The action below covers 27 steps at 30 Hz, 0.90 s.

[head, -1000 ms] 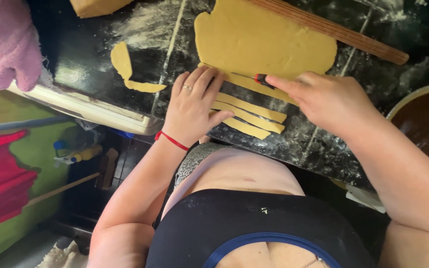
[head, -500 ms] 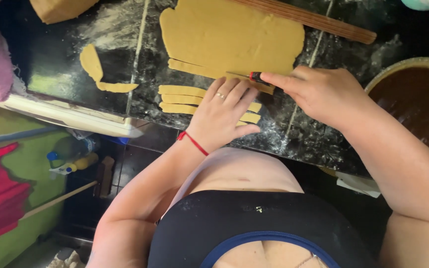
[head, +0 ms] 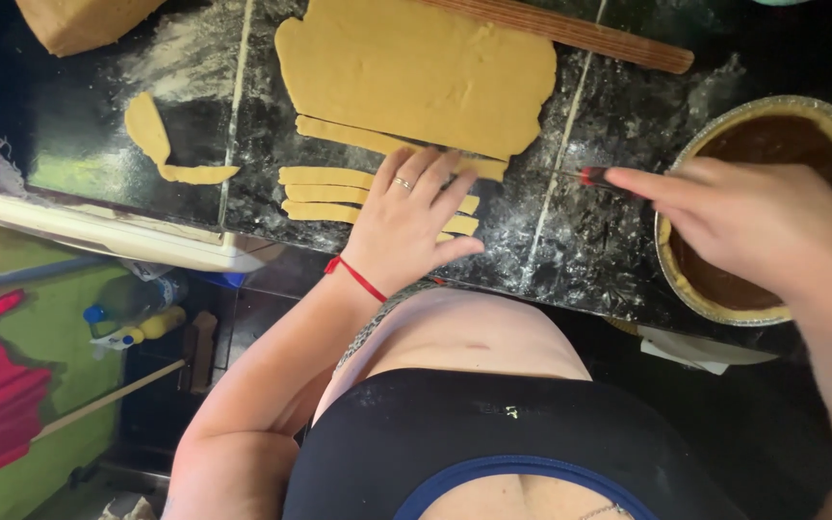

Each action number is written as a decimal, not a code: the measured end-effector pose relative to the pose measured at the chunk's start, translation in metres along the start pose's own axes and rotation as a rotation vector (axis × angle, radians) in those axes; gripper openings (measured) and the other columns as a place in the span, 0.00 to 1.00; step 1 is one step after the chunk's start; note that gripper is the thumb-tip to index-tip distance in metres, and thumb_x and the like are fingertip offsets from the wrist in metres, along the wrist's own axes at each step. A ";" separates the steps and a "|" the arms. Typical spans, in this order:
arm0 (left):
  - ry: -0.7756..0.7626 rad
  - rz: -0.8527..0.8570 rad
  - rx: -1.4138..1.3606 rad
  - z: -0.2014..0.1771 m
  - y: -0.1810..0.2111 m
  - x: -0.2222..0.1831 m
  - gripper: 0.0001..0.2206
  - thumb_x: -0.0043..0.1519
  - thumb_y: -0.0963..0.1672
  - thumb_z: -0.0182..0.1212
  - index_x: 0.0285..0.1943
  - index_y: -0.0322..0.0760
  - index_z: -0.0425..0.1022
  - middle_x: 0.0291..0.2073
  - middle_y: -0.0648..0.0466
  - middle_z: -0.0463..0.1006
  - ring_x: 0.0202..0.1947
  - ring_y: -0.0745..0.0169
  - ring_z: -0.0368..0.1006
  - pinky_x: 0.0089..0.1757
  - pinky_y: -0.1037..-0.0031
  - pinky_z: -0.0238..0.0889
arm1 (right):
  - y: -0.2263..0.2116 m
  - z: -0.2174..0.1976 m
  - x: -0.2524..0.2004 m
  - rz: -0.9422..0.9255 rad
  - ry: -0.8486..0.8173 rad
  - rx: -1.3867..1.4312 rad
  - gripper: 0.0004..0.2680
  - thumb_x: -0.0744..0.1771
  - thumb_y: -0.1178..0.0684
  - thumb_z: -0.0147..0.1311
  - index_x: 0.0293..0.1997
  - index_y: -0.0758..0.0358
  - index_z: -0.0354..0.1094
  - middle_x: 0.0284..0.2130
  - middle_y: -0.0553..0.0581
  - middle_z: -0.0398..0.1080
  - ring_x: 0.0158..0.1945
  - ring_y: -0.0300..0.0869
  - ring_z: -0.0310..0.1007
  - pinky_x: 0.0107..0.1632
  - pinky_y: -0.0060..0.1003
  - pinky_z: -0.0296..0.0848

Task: Creating a lattice crust on a pie by cutting dough strips and arranging them over the filling.

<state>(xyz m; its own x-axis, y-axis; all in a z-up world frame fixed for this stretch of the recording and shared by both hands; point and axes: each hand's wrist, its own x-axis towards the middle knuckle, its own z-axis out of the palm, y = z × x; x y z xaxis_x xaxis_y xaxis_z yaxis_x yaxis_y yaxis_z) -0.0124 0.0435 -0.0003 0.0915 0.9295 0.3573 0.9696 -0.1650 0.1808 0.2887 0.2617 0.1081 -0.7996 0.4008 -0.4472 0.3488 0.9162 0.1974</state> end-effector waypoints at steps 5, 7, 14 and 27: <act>0.025 0.005 -0.062 -0.007 0.006 -0.015 0.37 0.69 0.66 0.37 0.65 0.42 0.78 0.61 0.49 0.77 0.59 0.46 0.74 0.60 0.50 0.66 | 0.000 0.012 0.002 0.036 0.213 -0.016 0.22 0.75 0.45 0.53 0.82 0.20 0.64 0.37 0.32 0.74 0.33 0.34 0.74 0.28 0.36 0.72; 0.058 -0.014 -0.075 -0.013 -0.004 -0.020 0.38 0.71 0.65 0.29 0.67 0.43 0.77 0.62 0.49 0.76 0.59 0.47 0.75 0.60 0.53 0.67 | -0.012 0.001 0.024 0.073 0.216 -0.032 0.21 0.76 0.43 0.50 0.82 0.17 0.63 0.43 0.30 0.77 0.37 0.33 0.78 0.30 0.37 0.74; -0.007 -0.231 0.095 -0.030 -0.053 -0.047 0.40 0.70 0.67 0.37 0.68 0.36 0.76 0.59 0.47 0.76 0.58 0.45 0.74 0.58 0.52 0.65 | -0.067 -0.042 0.127 -0.211 0.310 0.090 0.22 0.74 0.51 0.51 0.81 0.35 0.64 0.33 0.44 0.75 0.15 0.39 0.62 0.15 0.33 0.58; -0.025 -0.262 0.047 -0.030 -0.090 -0.045 0.43 0.71 0.66 0.29 0.75 0.34 0.73 0.69 0.43 0.75 0.71 0.43 0.68 0.68 0.47 0.59 | -0.129 -0.063 0.225 -0.370 0.624 0.111 0.19 0.74 0.50 0.59 0.76 0.31 0.73 0.26 0.45 0.67 0.17 0.41 0.63 0.16 0.40 0.68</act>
<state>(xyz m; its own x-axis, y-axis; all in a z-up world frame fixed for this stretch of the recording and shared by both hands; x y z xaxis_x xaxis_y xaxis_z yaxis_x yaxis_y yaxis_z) -0.1104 0.0063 -0.0052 -0.1591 0.9463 0.2813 0.9704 0.0974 0.2212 0.0330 0.2331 0.0367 -0.9926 0.0204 0.1195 0.0235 0.9994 0.0251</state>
